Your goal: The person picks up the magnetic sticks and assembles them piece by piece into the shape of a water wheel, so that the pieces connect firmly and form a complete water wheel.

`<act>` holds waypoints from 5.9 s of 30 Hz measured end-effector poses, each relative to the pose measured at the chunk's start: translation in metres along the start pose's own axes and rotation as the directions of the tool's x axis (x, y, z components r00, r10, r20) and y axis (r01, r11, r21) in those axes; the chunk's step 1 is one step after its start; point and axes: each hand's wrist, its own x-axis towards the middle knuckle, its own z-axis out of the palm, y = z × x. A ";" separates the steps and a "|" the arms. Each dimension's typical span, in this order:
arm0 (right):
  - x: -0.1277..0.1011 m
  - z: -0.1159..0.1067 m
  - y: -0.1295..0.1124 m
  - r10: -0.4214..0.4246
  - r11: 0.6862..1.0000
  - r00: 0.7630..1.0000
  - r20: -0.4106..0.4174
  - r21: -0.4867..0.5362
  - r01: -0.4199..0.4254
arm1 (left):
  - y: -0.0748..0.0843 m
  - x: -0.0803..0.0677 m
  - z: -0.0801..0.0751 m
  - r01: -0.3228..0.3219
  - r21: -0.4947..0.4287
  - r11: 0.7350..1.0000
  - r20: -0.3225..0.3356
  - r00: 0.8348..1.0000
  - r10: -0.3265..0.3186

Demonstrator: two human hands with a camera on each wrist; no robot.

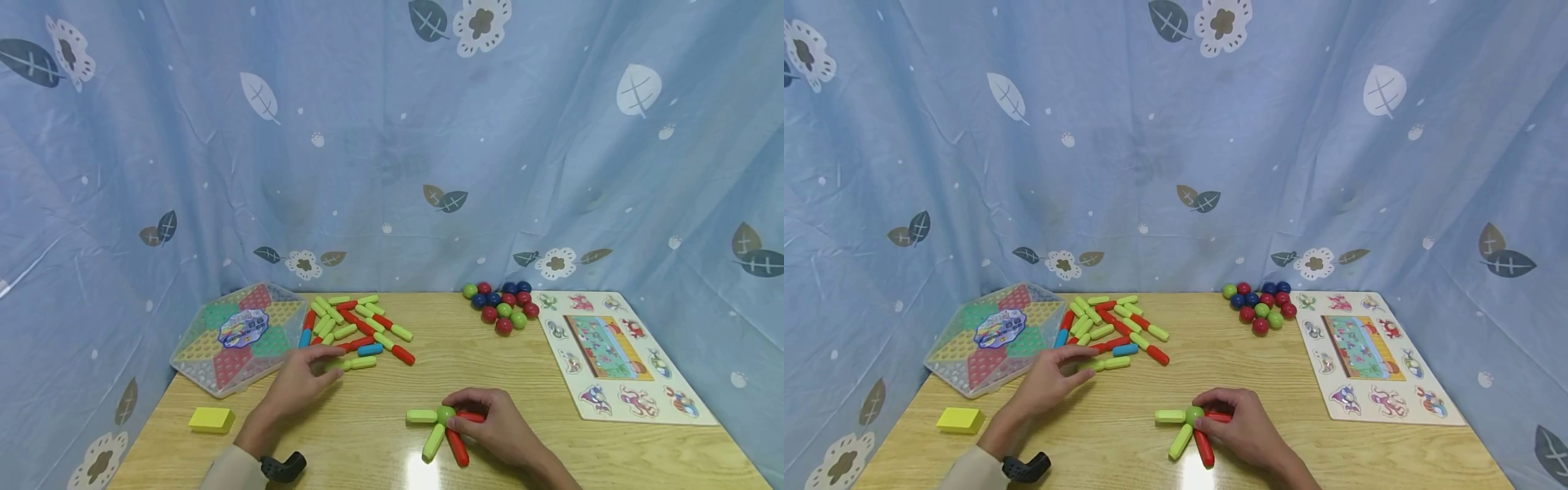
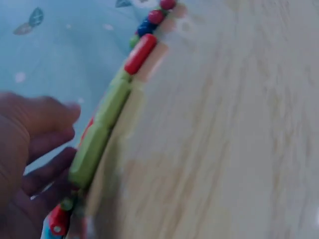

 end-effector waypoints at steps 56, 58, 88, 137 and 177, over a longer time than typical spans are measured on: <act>0.001 0.019 -0.001 -0.080 0.959 0.907 -0.414 -0.280 -0.044 | 0.077 0.003 0.110 -0.253 0.043 0.966 0.269 0.935 0.233; 0.001 0.020 -0.003 -0.049 0.958 0.900 -0.434 -0.276 -0.081 | 0.076 0.001 0.111 -0.233 0.045 0.971 0.248 0.945 0.215; -0.005 0.019 -0.002 -0.107 0.979 0.963 -0.248 -0.196 0.058 | 0.083 -0.005 0.124 -0.183 -0.008 0.983 0.192 0.965 0.181; -0.004 0.018 -0.002 -0.061 0.981 0.975 -0.216 -0.192 0.018 | 0.037 -0.011 0.057 -0.147 -0.031 0.989 0.220 0.964 0.150; 0.007 0.015 0.002 -0.125 0.969 0.975 -0.182 -0.232 0.081 | 0.062 0.007 0.109 -0.102 -0.094 0.990 0.196 0.973 0.119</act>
